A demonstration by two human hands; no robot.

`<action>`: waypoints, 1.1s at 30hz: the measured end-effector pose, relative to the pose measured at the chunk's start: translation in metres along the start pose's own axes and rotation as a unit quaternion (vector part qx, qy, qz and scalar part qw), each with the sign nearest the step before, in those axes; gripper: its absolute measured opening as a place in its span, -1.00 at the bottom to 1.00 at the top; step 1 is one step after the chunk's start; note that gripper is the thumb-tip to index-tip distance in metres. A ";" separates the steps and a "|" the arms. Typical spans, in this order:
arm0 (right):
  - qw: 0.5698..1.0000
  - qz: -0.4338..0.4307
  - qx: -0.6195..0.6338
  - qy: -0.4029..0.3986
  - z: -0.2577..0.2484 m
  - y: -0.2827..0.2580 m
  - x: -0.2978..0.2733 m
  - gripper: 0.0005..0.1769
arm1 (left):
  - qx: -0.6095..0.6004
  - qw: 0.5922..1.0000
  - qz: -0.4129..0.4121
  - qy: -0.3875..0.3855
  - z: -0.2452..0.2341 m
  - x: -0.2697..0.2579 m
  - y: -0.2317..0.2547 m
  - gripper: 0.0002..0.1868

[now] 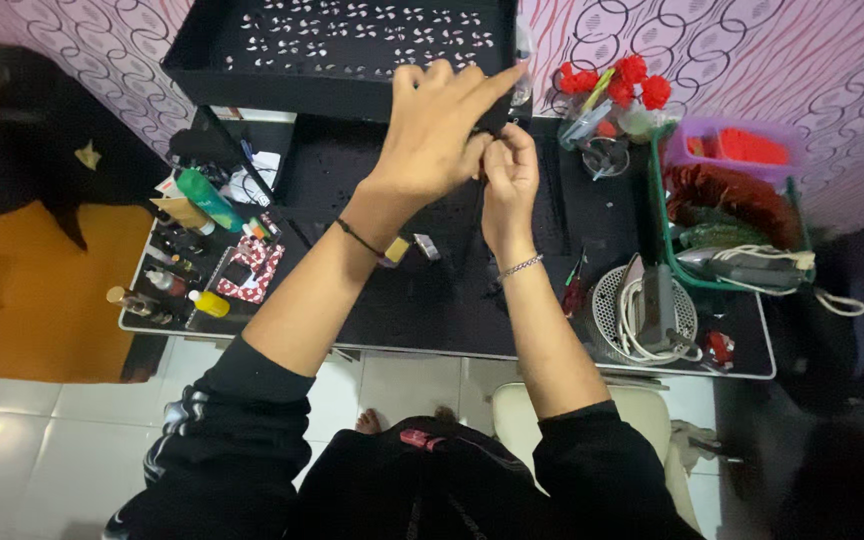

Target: The person assembles a black plastic storage rack by inserting four vertical legs into a perforated tray. They then lift the assembled unit and place it on the floor.

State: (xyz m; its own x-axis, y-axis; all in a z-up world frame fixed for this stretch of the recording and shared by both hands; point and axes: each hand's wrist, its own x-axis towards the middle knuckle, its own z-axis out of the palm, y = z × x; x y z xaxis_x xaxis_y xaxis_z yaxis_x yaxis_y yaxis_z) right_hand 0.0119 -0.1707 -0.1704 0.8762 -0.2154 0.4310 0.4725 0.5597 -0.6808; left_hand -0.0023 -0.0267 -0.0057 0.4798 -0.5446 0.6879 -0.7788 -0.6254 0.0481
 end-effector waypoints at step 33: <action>0.981 0.161 0.019 -0.108 0.030 -0.068 0.020 -0.27 | -0.251 0.853 -0.356 0.289 0.006 -0.068 0.008 -0.22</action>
State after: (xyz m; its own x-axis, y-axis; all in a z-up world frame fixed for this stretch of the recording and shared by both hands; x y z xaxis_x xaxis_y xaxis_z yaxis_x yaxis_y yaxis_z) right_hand -0.0058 -0.1886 -0.0976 0.9368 0.1494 0.3165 0.1678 0.6018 -0.7808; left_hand -0.0387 0.0018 -0.0562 0.7365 0.3302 0.5903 -0.5178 -0.2862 0.8062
